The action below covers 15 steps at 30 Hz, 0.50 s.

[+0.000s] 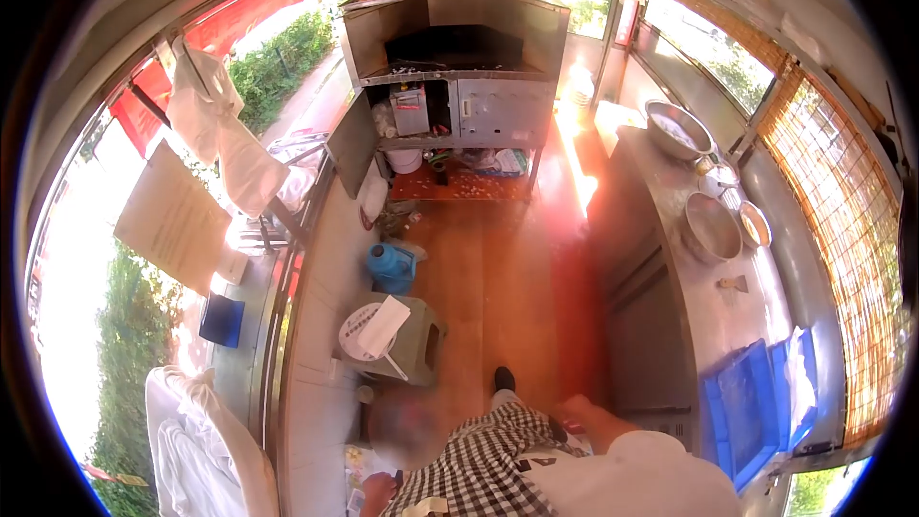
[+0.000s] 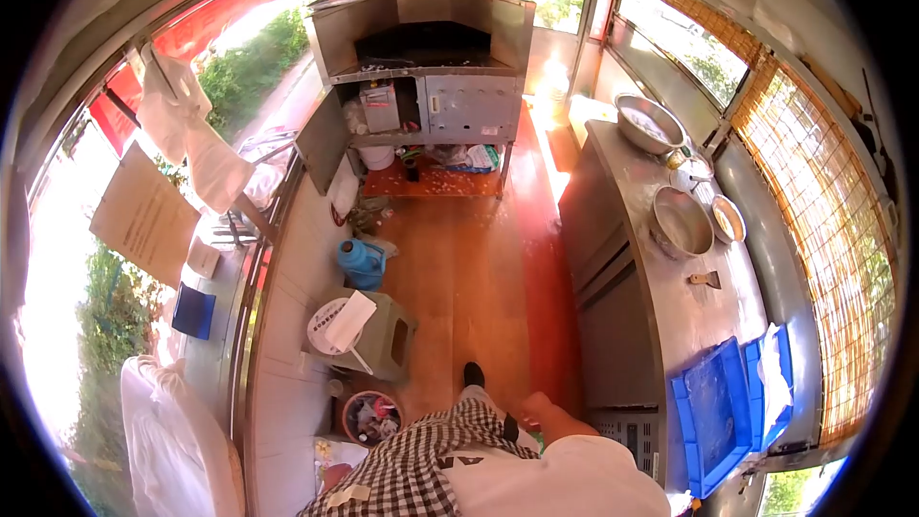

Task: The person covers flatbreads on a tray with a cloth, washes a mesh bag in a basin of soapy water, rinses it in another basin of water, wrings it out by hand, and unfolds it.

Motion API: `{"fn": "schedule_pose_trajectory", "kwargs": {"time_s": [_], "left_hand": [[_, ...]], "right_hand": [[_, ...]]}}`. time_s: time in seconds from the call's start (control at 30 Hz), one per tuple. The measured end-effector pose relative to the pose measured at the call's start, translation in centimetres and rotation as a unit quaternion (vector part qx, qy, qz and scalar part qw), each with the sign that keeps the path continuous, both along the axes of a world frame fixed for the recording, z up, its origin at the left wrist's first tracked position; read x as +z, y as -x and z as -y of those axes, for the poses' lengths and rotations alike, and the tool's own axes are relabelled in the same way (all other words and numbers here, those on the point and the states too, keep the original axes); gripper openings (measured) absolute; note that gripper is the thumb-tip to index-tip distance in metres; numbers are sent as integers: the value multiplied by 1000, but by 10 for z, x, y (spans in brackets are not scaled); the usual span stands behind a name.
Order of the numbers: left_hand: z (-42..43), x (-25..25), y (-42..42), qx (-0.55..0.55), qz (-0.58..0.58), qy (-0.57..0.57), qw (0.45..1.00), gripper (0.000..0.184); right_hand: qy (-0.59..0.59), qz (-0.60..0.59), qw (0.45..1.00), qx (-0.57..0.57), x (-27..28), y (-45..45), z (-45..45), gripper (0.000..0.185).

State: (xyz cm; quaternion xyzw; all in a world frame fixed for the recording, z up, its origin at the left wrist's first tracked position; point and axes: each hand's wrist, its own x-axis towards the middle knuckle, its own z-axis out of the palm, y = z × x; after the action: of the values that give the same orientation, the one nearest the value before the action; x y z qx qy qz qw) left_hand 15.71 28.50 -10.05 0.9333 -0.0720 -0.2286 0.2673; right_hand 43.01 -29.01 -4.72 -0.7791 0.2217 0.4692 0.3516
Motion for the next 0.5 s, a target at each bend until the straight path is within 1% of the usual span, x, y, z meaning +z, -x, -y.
{"fn": "schedule_pose_trajectory", "kwargs": {"time_s": [0.07, 0.1, 0.17, 0.2, 0.23, 0.27, 0.33, 0.5], "left_hand": [[-2, 17, -18, -100, 107, -127, 981, 21], [-1, 22, -26, -110, 132, -137, 976, 25], [4, 22, -43, 7, 131, -90, 987, 24], [11, 11, -48, 66, 129, -63, 987, 24], [3, -16, -50, 11, 79, -145, 986, 21], [6, -12, -56, 42, 42, -142, 988, 21], [16, -1, -80, 79, 6, -142, 987, 21], [45, 11, -147, 103, -15, -170, 980, 21]], "right_hand": [[-17, 96, 989, 109, -41, -13, 7, 18], [-18, 97, 990, 103, -42, -20, 5, 18], [-21, 103, 990, 96, -47, -39, 2, 19], [-27, 104, 991, 84, -49, -53, 3, 19], [-36, 107, 991, 74, -52, -66, 1, 20], [-44, 112, 990, 67, -56, -81, 0, 20], [-59, 119, 990, 52, -61, -113, 4, 21], [-100, 109, 989, 19, -65, -182, 31, 23]]}}
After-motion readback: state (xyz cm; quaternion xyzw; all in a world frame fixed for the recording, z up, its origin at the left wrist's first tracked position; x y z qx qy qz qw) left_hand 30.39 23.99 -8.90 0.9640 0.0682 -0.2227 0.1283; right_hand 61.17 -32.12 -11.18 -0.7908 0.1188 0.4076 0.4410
